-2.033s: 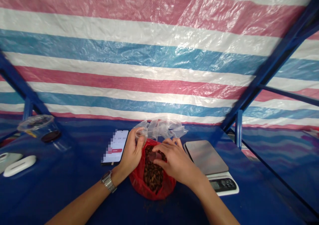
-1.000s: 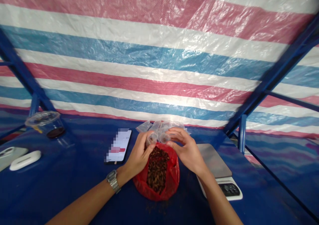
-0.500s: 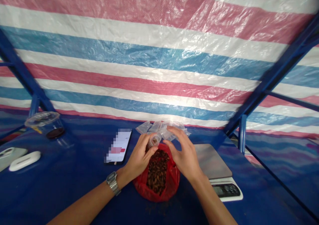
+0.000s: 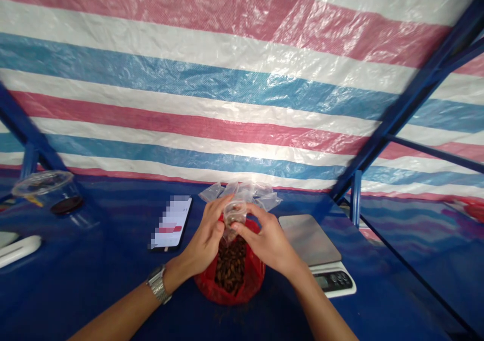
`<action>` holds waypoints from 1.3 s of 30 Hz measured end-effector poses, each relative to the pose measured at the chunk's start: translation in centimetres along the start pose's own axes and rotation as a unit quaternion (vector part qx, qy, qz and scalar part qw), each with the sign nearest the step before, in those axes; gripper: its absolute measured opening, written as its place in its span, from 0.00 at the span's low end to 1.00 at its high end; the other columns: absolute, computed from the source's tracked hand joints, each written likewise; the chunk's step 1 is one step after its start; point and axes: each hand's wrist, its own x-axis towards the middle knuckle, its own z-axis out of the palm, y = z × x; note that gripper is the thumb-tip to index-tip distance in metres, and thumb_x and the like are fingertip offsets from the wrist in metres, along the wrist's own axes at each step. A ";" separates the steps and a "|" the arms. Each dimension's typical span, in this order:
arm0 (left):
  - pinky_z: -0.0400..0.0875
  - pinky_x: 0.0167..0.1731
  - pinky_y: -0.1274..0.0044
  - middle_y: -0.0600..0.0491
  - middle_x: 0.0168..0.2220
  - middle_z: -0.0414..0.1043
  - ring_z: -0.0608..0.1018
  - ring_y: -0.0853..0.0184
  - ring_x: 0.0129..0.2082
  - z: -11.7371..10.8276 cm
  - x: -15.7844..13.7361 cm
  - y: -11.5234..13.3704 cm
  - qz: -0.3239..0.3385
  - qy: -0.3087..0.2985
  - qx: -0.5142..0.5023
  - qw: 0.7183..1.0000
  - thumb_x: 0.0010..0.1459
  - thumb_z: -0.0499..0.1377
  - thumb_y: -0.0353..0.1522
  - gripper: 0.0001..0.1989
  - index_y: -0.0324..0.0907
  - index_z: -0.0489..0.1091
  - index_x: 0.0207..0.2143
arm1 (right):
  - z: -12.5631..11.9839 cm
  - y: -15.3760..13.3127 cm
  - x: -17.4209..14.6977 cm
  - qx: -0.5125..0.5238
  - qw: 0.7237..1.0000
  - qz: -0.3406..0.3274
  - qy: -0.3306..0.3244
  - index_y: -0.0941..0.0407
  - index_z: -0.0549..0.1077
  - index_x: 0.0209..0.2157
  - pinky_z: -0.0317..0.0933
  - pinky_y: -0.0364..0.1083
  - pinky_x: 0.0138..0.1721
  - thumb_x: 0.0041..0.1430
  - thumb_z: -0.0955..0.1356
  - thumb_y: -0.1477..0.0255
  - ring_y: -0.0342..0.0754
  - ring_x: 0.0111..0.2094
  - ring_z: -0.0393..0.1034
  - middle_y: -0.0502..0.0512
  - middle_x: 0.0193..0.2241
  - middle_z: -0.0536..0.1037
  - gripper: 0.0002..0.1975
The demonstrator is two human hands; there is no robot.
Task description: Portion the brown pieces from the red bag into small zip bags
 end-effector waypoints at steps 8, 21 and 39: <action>0.72 0.55 0.63 0.45 0.54 0.71 0.75 0.52 0.53 -1.9 0.6 4.2 0.050 -0.275 0.096 0.955 0.52 0.71 0.50 0.36 0.48 0.70 0.60 | -12.1 2.9 -2.9 -0.126 0.976 0.176 0.010 0.55 0.79 0.38 0.64 0.46 0.35 0.66 0.67 0.51 0.49 0.32 0.72 0.51 0.29 0.79 0.21; 0.72 0.61 0.68 0.50 0.57 0.79 0.79 0.61 0.56 1.3 -0.5 2.3 0.159 -0.264 0.111 0.945 0.73 0.55 0.38 0.19 0.49 0.68 0.64 | -15.2 8.5 -5.5 -0.307 0.923 0.206 0.104 0.51 0.81 0.49 0.67 0.54 0.46 0.60 0.69 0.55 0.58 0.43 0.76 0.59 0.40 0.83 0.21; 0.74 0.60 0.72 0.50 0.46 0.82 0.83 0.65 0.49 0.4 -0.7 2.5 0.222 -0.099 0.105 0.964 0.68 0.57 0.25 0.15 0.47 0.75 0.54 | -14.8 6.2 -4.3 -0.293 0.928 0.158 0.165 0.51 0.82 0.42 0.58 0.60 0.56 0.64 0.67 0.56 0.60 0.49 0.71 0.58 0.43 0.83 0.17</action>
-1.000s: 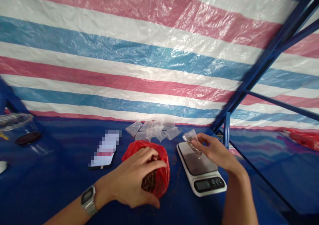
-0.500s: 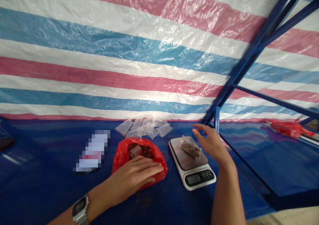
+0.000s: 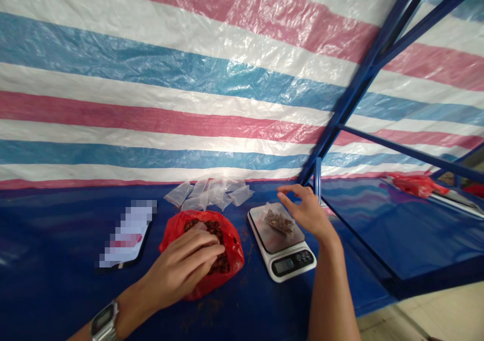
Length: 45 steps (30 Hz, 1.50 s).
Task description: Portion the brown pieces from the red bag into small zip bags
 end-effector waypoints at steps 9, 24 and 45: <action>0.80 0.50 0.72 0.53 0.38 0.80 0.83 0.66 0.40 0.3 -0.4 -0.1 0.005 0.079 0.001 0.997 0.61 0.59 0.18 0.20 0.47 0.75 0.50 | -0.7 0.0 -1.4 -0.022 0.983 0.056 -0.176 0.48 0.79 0.52 0.59 0.60 0.57 0.60 0.70 0.50 0.61 0.53 0.69 0.58 0.48 0.80 0.24; 0.79 0.49 0.74 0.53 0.37 0.80 0.83 0.67 0.37 0.6 -0.2 0.2 -0.040 0.087 -0.017 0.995 0.63 0.58 0.21 0.16 0.48 0.75 0.48 | 0.5 -1.3 -0.9 0.006 0.988 0.021 -0.156 0.52 0.76 0.36 0.61 0.53 0.47 0.60 0.72 0.61 0.54 0.40 0.72 0.52 0.35 0.79 0.09; 0.74 0.51 0.70 0.49 0.45 0.79 0.79 0.61 0.49 0.9 0.6 -0.1 -0.289 0.200 -0.090 0.932 0.74 0.51 0.37 0.15 0.45 0.78 0.45 | 8.6 -12.7 -4.0 0.341 0.933 -0.072 -0.084 0.53 0.74 0.31 0.62 0.44 0.35 0.68 0.70 0.61 0.46 0.30 0.67 0.48 0.27 0.74 0.13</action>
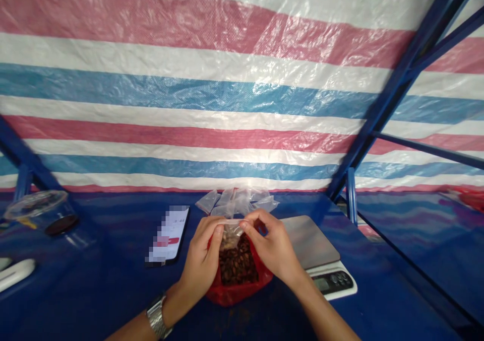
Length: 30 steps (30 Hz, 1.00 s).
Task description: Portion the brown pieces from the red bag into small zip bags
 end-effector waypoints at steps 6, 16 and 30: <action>0.75 0.46 0.72 0.50 0.43 0.80 0.81 0.62 0.44 0.0 0.2 0.1 -0.050 -0.007 -0.016 0.999 0.74 0.51 0.37 0.16 0.44 0.78 0.43 | 0.4 -0.1 -0.2 0.042 0.999 0.025 -0.017 0.52 0.79 0.38 0.63 0.44 0.35 0.66 0.71 0.62 0.46 0.31 0.69 0.49 0.31 0.78 0.09; 0.76 0.45 0.74 0.50 0.41 0.81 0.81 0.64 0.42 0.0 0.4 0.3 -0.027 -0.005 -0.010 1.000 0.70 0.58 0.36 0.10 0.43 0.78 0.40 | 1.0 0.1 -0.4 0.026 0.999 0.009 -0.018 0.54 0.76 0.39 0.64 0.45 0.42 0.70 0.67 0.61 0.48 0.38 0.72 0.51 0.35 0.77 0.12; 0.75 0.45 0.75 0.51 0.40 0.81 0.82 0.64 0.41 0.1 0.4 0.3 -0.019 -0.012 -0.036 0.999 0.70 0.58 0.33 0.09 0.44 0.79 0.40 | 0.8 -0.5 -0.4 0.014 1.000 -0.013 -0.023 0.54 0.76 0.37 0.61 0.43 0.38 0.69 0.69 0.66 0.45 0.35 0.69 0.49 0.33 0.75 0.07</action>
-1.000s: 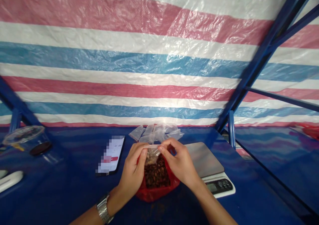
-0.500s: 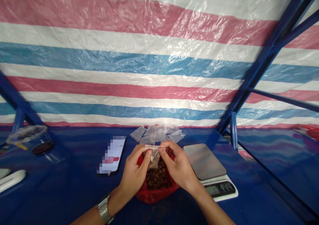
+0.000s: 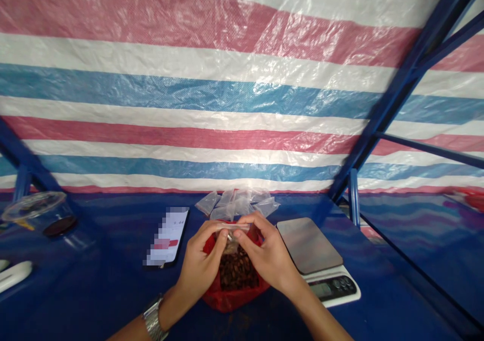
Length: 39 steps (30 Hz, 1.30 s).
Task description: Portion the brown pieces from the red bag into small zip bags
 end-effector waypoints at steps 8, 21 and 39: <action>0.75 0.44 0.76 0.52 0.38 0.80 0.82 0.66 0.40 -0.1 -0.3 -0.1 -0.010 0.007 -0.006 1.000 0.69 0.59 0.33 0.07 0.44 0.77 0.38 | 0.1 0.2 -0.4 -0.066 0.997 -0.027 -0.017 0.53 0.74 0.36 0.60 0.45 0.42 0.71 0.66 0.68 0.47 0.36 0.70 0.50 0.34 0.76 0.08; 0.69 0.61 0.64 0.46 0.61 0.71 0.72 0.57 0.61 -0.7 -0.4 -0.8 0.079 -0.056 0.111 0.989 0.66 0.62 0.34 0.27 0.50 0.63 0.65 | -4.4 1.1 1.0 -0.257 0.956 -0.090 0.105 0.52 0.76 0.39 0.59 0.47 0.42 0.71 0.66 0.66 0.50 0.38 0.72 0.52 0.37 0.80 0.08; 0.71 0.52 0.69 0.49 0.48 0.74 0.76 0.61 0.50 -1.7 0.0 -0.5 0.160 -0.007 0.173 0.972 0.68 0.54 0.25 0.15 0.46 0.69 0.54 | -7.1 8.2 5.7 -0.505 0.855 0.010 -0.119 0.51 0.81 0.49 0.58 0.54 0.56 0.62 0.70 0.76 0.58 0.56 0.71 0.58 0.52 0.82 0.15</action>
